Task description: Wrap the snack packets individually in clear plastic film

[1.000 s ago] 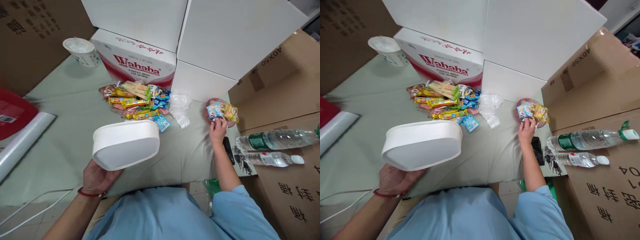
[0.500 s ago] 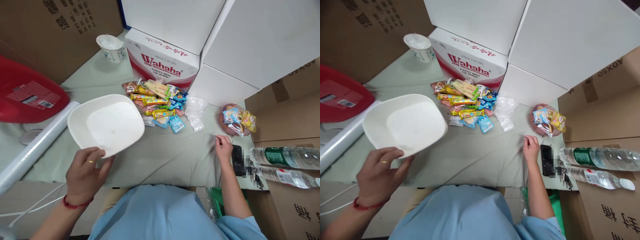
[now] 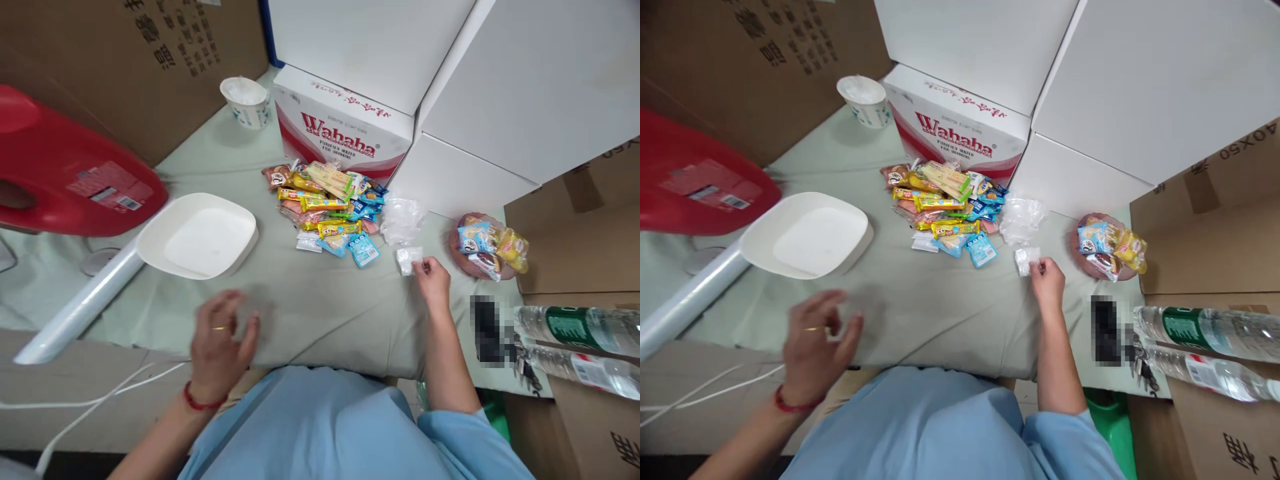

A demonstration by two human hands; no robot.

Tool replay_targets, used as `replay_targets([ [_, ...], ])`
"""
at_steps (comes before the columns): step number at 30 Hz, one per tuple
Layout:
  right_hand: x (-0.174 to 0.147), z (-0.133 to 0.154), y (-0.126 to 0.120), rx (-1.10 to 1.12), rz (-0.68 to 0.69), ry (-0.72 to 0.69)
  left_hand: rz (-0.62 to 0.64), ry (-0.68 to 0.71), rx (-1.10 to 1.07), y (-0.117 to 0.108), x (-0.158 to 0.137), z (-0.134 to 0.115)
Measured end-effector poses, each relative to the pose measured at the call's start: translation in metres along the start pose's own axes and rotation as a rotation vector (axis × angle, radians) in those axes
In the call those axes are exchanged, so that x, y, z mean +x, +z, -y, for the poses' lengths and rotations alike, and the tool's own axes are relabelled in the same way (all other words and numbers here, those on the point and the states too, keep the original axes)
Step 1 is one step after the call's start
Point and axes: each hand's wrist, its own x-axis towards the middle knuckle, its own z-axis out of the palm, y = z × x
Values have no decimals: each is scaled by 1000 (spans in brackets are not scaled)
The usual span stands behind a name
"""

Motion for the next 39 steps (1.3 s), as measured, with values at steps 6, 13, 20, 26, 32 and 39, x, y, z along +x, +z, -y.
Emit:
replay_targets([
  [6,-99,34,-12,270,-39,-84,577,-156,-144,94,-14,-40],
  [13,-138,66,1,413,307,-266,731,-226,-470,176,1,-54],
  [20,-116,61,11,523,454,-120,684,-239,-334,159,-2,-39],
  [26,-106,71,24,846,569,174,551,-443,-432,141,8,-30],
  [32,-101,62,20,1048,553,412,441,-551,-670,120,20,-16],
  [39,-103,53,23,564,194,91,451,-368,-510,104,19,-11],
])
